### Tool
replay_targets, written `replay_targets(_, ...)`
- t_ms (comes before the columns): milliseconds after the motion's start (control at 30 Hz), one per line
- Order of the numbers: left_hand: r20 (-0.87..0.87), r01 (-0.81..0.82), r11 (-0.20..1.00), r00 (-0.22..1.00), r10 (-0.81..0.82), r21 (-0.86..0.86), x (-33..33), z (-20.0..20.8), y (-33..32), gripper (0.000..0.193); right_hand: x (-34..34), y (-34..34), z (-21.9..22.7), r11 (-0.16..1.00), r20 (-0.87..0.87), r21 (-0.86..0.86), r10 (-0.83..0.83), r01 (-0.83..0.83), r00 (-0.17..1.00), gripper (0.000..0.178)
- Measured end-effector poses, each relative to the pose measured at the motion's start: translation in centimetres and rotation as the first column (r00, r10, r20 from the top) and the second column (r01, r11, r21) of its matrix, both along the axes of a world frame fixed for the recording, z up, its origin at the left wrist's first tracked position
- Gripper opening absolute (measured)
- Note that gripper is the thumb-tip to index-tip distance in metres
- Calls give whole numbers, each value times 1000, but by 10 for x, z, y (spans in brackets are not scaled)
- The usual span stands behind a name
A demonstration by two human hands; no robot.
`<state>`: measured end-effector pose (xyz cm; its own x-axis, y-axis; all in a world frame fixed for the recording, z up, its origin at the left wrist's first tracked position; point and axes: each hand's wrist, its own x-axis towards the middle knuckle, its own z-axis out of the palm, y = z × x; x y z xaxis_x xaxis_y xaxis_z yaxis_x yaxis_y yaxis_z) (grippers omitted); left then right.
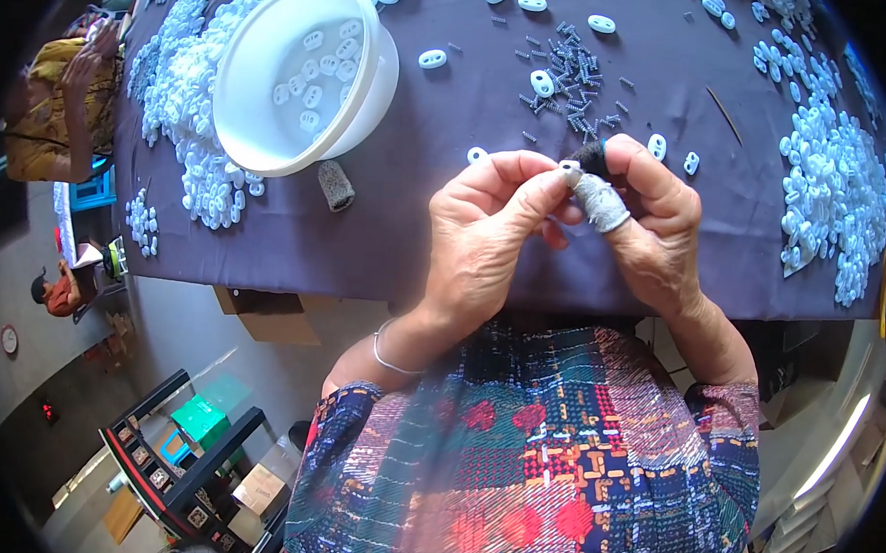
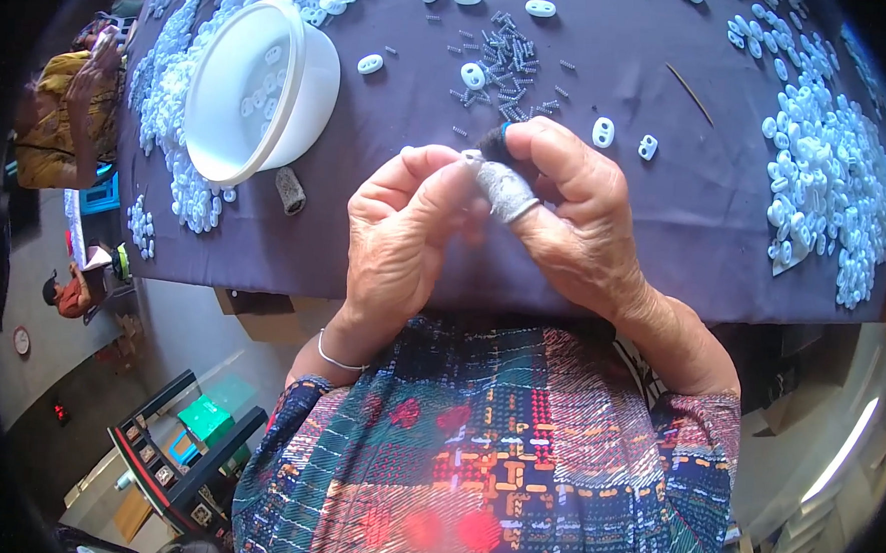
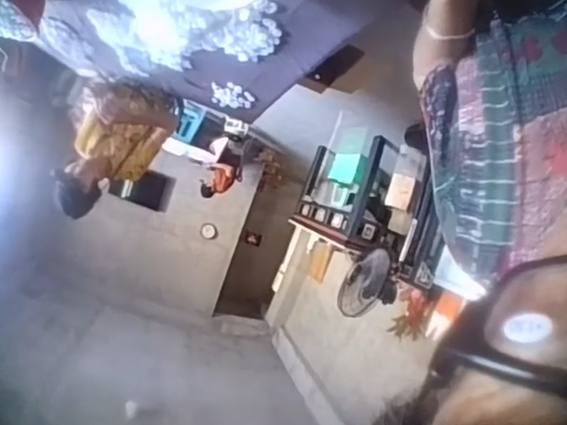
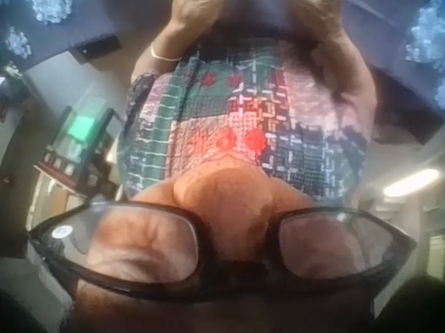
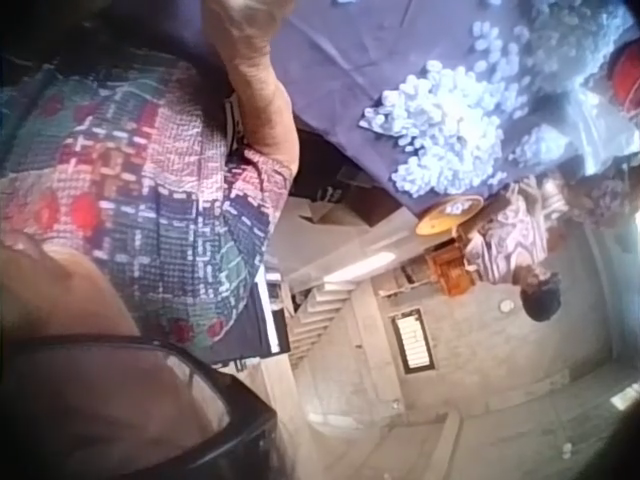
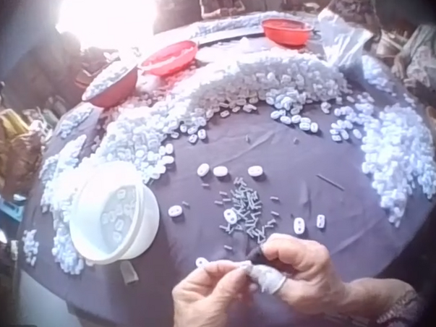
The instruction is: The person assembles plastic cord locks by picking up springs and plastic toggle pieces from the table and inserting the springs into the plastic pieces by hand.
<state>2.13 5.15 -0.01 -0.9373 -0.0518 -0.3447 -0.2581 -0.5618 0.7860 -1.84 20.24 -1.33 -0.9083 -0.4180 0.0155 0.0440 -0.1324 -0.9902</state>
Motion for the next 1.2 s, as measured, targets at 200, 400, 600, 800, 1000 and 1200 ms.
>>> replay_targets(200, -229, -173, 765, 973, 35, -620, 1, 9, -17, 12, -2, 6, 1, 998, -84, 50, -25, 29, 996, 27)
replay_targets(400, -383, -377, 81, 873, -301, -923, 3, -1, -47, 17, -5, 13, 4, 992, -90, 120, -27, 38, 996, 26)
replay_targets(600, -231, -320, -98, 834, -501, -942, -3, -9, -28, 14, -5, 12, 5, 990, -110, 142, -5, 20, 994, 29)
replay_targets(800, -212, -317, -122, 829, -517, -941, -7, -9, -26, 14, -5, 12, 7, 972, -185, 236, 61, -15, 981, 29)
replay_targets(1000, -72, 98, 862, 986, -154, -498, 7, 6, -24, 12, -4, 11, 8, 949, -276, 315, 117, -25, 954, 24)
replay_targets(1200, -43, 51, 911, 996, -75, -410, 8, 5, -24, 25, -4, 6, 11, 942, -195, 327, 152, -82, 969, 17)
